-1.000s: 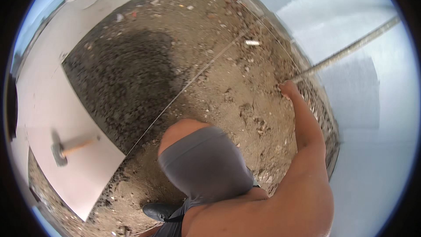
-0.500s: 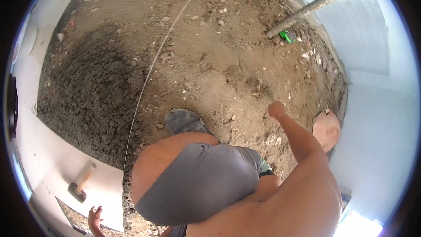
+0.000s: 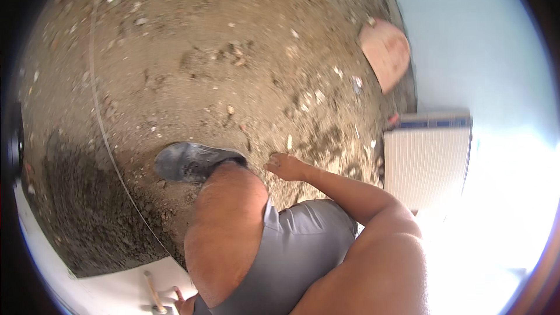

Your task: The person installs large white floor tiles on a prepared sand and cement base. They use a mallet to tap the tiles into place and a trowel to spread the base material.

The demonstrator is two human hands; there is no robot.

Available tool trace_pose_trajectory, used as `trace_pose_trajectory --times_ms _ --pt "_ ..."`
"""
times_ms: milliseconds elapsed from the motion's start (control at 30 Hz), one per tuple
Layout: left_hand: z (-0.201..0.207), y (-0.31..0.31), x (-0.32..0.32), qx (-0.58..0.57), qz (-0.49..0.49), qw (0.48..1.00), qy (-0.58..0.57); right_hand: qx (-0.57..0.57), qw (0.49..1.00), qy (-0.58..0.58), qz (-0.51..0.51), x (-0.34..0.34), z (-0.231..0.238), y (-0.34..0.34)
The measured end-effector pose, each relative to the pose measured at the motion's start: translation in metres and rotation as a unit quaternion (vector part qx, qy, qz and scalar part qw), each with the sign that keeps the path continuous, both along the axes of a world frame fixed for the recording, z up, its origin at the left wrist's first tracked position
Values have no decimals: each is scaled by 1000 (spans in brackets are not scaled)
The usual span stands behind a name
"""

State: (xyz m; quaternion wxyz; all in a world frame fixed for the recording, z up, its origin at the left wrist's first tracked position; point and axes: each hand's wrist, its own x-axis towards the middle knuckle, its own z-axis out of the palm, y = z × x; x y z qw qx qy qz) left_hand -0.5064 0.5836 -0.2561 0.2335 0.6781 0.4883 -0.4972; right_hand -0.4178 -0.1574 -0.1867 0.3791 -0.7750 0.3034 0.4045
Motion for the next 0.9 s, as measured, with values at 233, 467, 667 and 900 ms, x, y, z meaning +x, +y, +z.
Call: trace_pose_trajectory --times_ms 233,467,667,900 --pt "0 -44 139 -64 -184 981 -8 220 945 242 -22 -165 4 29" --pt "0 -154 246 -161 -368 914 -60 302 899 246 -200 -220 50 61" --pt "44 -266 295 -248 -512 814 -116 245 894 167 -337 -300 128 90" --pt "140 -304 299 -273 -573 746 -201 305 775 191 -519 -413 161 127"
